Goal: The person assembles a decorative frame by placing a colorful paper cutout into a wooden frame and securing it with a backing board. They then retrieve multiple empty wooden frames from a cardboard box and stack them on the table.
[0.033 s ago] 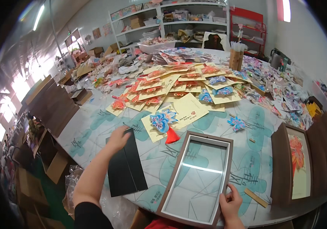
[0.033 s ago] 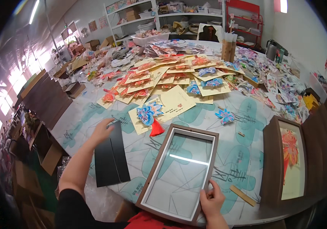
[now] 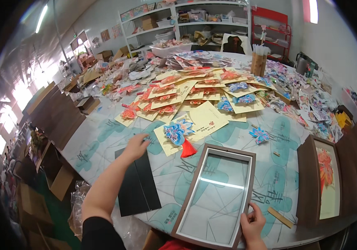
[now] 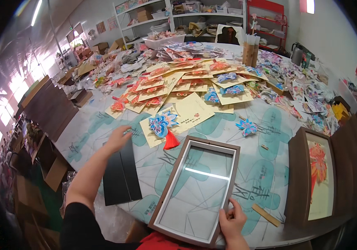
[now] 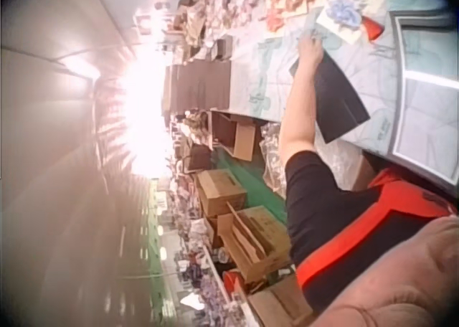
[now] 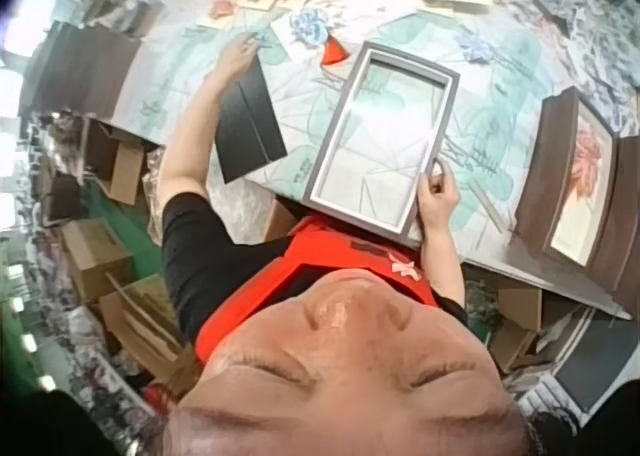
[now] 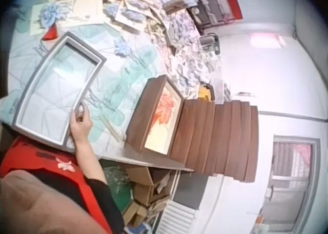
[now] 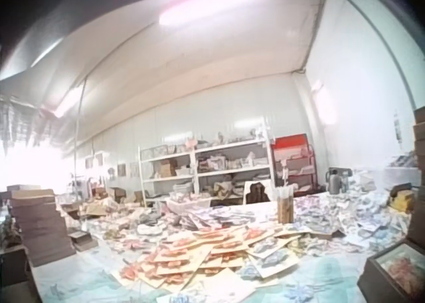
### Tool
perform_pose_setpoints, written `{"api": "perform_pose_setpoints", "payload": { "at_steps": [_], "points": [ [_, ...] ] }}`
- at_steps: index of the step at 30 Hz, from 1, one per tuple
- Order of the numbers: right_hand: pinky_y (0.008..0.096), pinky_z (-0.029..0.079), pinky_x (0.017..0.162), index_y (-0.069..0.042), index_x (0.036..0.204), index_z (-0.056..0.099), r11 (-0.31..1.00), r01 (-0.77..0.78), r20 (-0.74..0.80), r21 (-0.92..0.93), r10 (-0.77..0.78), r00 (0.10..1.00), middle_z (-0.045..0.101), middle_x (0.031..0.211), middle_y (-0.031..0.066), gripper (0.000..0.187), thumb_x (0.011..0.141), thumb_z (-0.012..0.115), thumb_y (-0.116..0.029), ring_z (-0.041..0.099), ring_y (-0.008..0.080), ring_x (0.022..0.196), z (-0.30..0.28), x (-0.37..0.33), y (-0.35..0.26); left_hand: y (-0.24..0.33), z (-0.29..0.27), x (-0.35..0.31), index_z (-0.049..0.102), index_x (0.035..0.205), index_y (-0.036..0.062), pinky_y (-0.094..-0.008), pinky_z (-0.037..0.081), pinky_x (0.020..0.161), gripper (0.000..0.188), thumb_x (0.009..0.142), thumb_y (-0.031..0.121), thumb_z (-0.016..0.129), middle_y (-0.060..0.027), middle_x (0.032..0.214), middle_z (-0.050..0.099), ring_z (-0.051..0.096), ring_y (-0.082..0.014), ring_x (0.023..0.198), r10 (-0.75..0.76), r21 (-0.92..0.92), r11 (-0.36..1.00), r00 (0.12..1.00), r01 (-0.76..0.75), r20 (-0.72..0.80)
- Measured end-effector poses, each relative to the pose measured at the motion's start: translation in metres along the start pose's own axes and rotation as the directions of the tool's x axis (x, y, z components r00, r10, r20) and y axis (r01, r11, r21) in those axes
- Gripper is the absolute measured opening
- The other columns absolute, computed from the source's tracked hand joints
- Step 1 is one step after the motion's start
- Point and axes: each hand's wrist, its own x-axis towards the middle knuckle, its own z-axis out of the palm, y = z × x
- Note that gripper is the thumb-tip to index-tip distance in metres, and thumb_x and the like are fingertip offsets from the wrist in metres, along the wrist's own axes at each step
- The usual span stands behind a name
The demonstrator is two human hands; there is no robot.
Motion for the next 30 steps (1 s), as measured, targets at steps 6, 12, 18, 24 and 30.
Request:
{"api": "perform_pose_setpoints", "payload": {
  "at_steps": [6,12,18,24,30],
  "points": [
    [0.0203,0.033,0.042,0.001,0.098,0.061,0.999,-0.038,0.072,0.025,0.037,0.997,0.049,0.051,0.0009,0.031,0.068,0.066,-0.004,0.044,0.005,0.043,-0.003,0.007,-0.003,0.009,0.12,0.146,0.063,0.111,0.0071,-0.0453,0.031,0.102,0.057,0.087,0.053,0.038,-0.0169,0.139,0.036,0.033,-0.036,0.127,-0.224,0.126,0.97,0.967,0.209,0.121],
    [0.0197,0.032,0.048,-0.001,0.104,0.062,0.996,-0.079,0.06,0.032,0.077,0.995,0.044,0.06,-0.0047,0.027,0.076,0.064,-0.002,0.038,0.0034,0.053,0.002,0.011,-0.012,-0.014,0.158,0.2,0.053,0.124,0.0041,-0.0517,0.019,0.107,0.067,0.086,0.057,0.037,-0.0127,0.147,0.022,0.015,-0.0315,0.137,-0.429,0.252,0.884,0.897,0.393,0.105],
    [0.0224,0.037,0.052,-0.001,0.102,0.062,0.989,-0.146,0.092,0.029,0.143,0.985,0.05,0.065,-0.002,0.025,0.077,0.063,-0.002,0.044,0.0075,0.056,0.0,0.008,-0.014,0.023,0.07,0.173,0.054,0.113,0.0009,-0.0379,0.037,0.097,0.036,0.079,0.014,0.057,-0.0138,0.118,0.055,0.05,-0.0294,0.112,0.032,0.486,0.873,0.991,0.037,-0.133],
    [0.0205,0.035,0.045,-0.001,0.094,0.063,0.998,-0.006,0.032,0.06,0.004,0.999,0.051,0.055,0.0012,0.02,0.074,0.064,-0.005,0.045,0.0056,0.048,-0.002,0.005,-0.003,0.028,-0.055,0.123,0.061,0.084,0.0094,-0.0376,0.04,0.09,0.018,0.071,-0.003,0.058,-0.0038,0.078,0.062,0.059,-0.0229,0.082,0.596,0.469,0.801,0.564,-0.371,-0.571],
    [0.0226,0.037,0.048,-0.001,0.093,0.063,0.995,0.061,0.021,0.077,-0.063,0.998,0.053,0.061,0.0036,0.016,0.077,0.062,-0.005,0.048,0.0089,0.053,-0.001,0.008,0.002,0.103,-0.15,-0.004,0.059,0.07,0.0084,-0.0419,0.034,0.099,0.017,0.069,-0.009,0.061,-0.0034,0.079,0.058,0.056,-0.0239,0.092,0.631,0.479,0.766,0.356,-0.429,-0.689]
  ]
}}
